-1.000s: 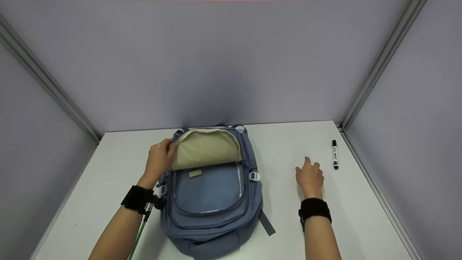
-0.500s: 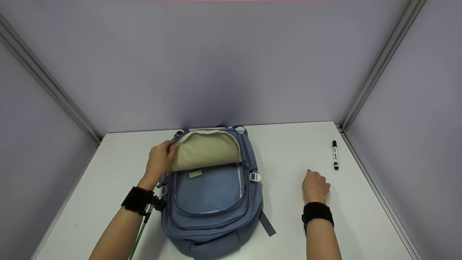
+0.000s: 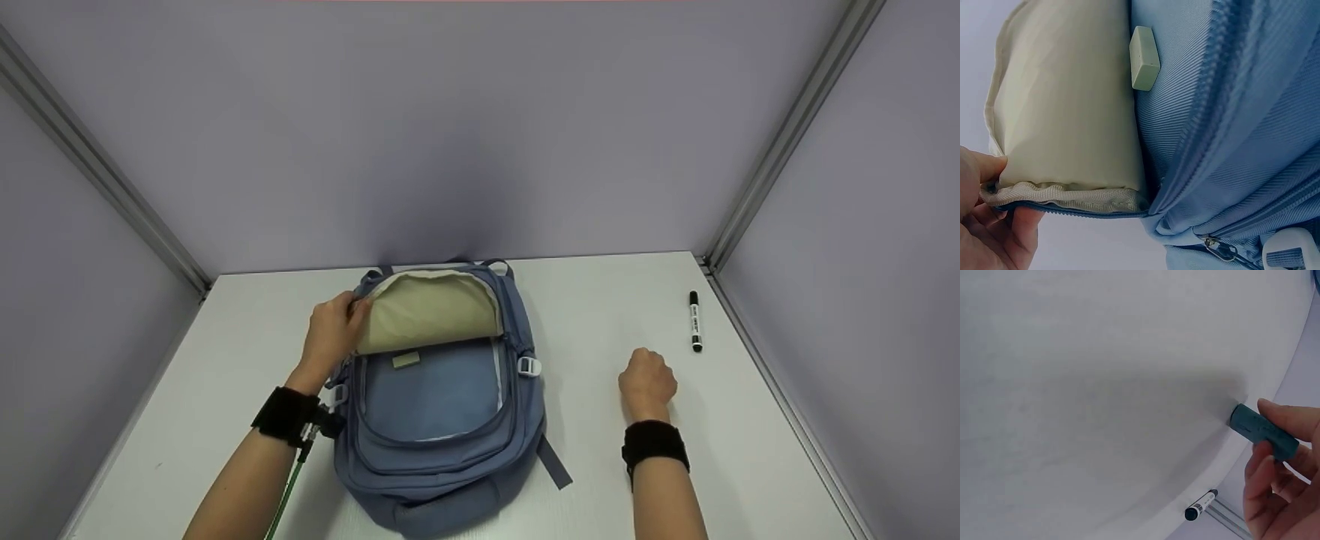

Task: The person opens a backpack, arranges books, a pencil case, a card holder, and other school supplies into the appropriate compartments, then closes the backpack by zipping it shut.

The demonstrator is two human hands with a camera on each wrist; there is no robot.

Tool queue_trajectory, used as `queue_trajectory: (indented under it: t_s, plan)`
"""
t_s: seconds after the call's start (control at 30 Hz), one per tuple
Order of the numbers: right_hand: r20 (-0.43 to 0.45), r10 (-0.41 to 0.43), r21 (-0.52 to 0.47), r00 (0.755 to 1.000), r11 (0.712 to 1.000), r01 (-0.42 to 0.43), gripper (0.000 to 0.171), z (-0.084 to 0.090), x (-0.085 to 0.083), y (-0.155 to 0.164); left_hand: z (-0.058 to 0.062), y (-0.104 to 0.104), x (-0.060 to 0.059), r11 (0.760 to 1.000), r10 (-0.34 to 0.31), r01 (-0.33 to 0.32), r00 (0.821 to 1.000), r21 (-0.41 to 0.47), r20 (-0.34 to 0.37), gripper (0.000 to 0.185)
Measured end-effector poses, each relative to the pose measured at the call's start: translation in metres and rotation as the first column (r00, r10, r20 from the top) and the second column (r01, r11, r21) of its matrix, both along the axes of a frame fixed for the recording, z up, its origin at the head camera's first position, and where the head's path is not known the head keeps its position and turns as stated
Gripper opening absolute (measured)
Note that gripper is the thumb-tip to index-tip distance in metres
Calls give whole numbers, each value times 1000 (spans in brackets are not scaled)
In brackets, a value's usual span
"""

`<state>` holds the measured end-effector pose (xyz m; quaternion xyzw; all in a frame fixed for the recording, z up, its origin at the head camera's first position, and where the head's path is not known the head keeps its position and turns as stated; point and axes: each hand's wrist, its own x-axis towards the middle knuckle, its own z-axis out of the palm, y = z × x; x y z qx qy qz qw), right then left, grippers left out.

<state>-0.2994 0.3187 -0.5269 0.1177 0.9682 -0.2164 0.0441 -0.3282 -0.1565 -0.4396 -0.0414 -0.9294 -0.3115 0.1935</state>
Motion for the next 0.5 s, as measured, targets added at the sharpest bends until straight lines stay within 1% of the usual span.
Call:
queue_trajectory:
  t_s: [0.1,0.17,0.23,0.3,0.4,0.5]
  plan:
    - [-52,34,-90,998,995,-38,21,9,-3,-11,0,0,0,1000,-7,7,1000,1,2,25]
    - [-115,77,-165,990,982,-95,20,18,-5,-22,0,1,1,1000,-13,13,1000,0,4,25]
    - [-184,129,-234,974,957,-171,18,30,-7,-34,0,1,1,1000,-17,17,1000,-4,5,25]
    - [-236,181,-278,955,929,-245,16,42,-9,-47,1,1,0,1000,-18,18,1000,-6,4,24]
    - [-286,246,-326,926,884,-336,16,59,-8,-65,1,1,0,1000,-11,11,1000,-11,-7,24]
    - [-317,300,-348,899,846,-405,20,71,-5,-81,0,1,0,1000,-11,11,1000,-7,-19,24]
